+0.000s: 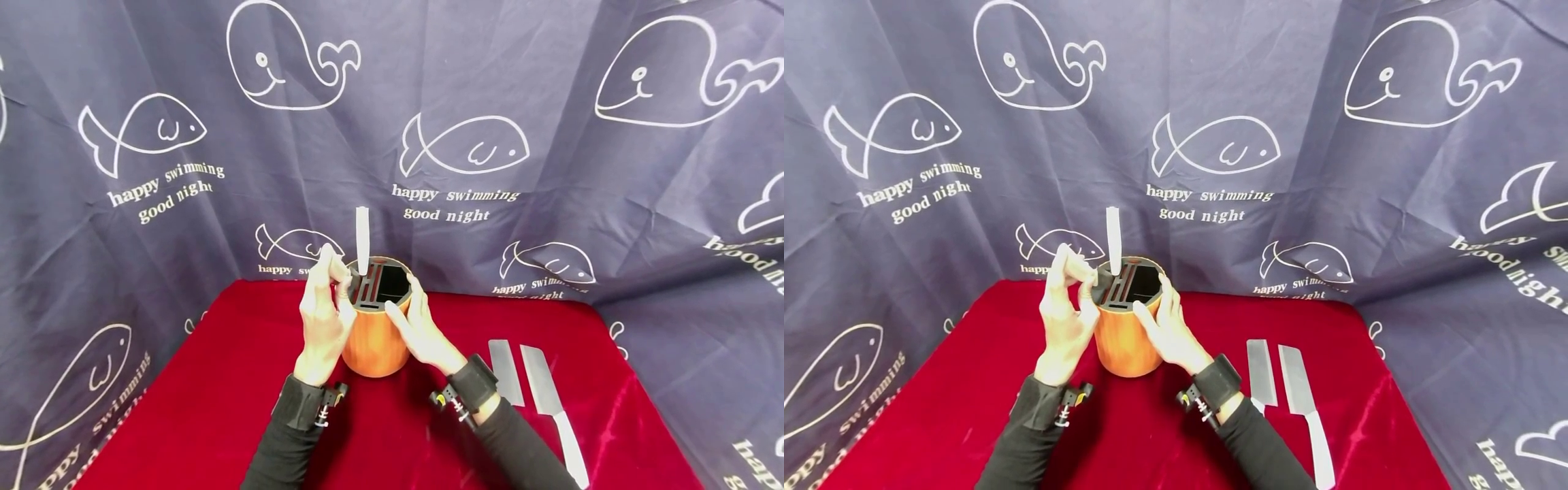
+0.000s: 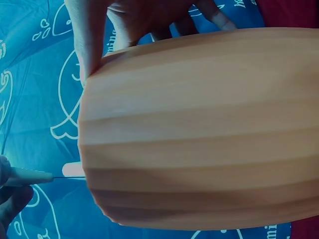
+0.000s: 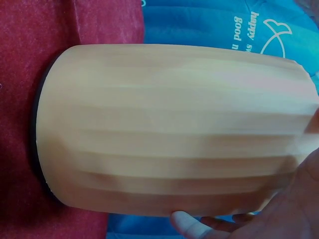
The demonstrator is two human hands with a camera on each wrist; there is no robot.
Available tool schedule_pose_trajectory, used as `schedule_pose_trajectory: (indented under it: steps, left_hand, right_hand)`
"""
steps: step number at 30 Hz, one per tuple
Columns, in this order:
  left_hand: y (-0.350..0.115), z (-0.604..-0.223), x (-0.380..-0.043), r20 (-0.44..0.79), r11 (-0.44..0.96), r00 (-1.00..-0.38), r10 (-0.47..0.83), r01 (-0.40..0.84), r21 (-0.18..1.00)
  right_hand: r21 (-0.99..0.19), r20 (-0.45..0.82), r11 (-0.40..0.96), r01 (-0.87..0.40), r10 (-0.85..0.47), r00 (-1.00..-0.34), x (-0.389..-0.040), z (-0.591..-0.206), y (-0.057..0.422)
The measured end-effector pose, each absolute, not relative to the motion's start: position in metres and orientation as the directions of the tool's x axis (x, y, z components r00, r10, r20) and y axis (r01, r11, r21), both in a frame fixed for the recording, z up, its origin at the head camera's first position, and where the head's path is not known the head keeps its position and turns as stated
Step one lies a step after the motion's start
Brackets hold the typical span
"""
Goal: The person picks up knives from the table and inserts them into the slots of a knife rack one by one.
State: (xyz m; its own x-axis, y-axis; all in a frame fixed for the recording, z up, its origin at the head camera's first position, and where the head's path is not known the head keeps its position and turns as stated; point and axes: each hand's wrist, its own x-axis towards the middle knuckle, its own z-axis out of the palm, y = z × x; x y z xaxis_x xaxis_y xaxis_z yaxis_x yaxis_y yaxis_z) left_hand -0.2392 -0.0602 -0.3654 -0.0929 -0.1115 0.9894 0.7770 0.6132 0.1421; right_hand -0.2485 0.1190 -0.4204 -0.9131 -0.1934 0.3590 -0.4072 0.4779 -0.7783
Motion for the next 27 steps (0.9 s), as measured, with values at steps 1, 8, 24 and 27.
schedule_pose_trajectory:
  steps: [1,8,24,27]
  left_hand:
    - [-0.060,-0.366,-0.240,0.990,0.613,-0.094,-0.108,0.778,0.140]
    - [-0.059,-0.370,-0.246,0.989,0.615,-0.121,-0.089,0.774,0.151]
    - [-0.061,-0.378,-0.254,0.983,0.618,-0.179,-0.041,0.769,0.165]
    - [-0.061,-0.379,-0.256,0.982,0.624,-0.187,-0.036,0.763,0.168]
  right_hand:
    - [-0.772,0.375,0.476,-0.421,-0.194,-0.906,-0.248,-0.420,0.119]
    - [-0.781,0.385,0.457,-0.426,-0.184,-0.904,-0.246,-0.419,0.118]
    - [-0.793,0.363,0.455,-0.405,-0.182,-0.914,-0.247,-0.420,0.118]
    - [-0.797,0.361,0.452,-0.400,-0.175,-0.916,-0.246,-0.418,0.117]
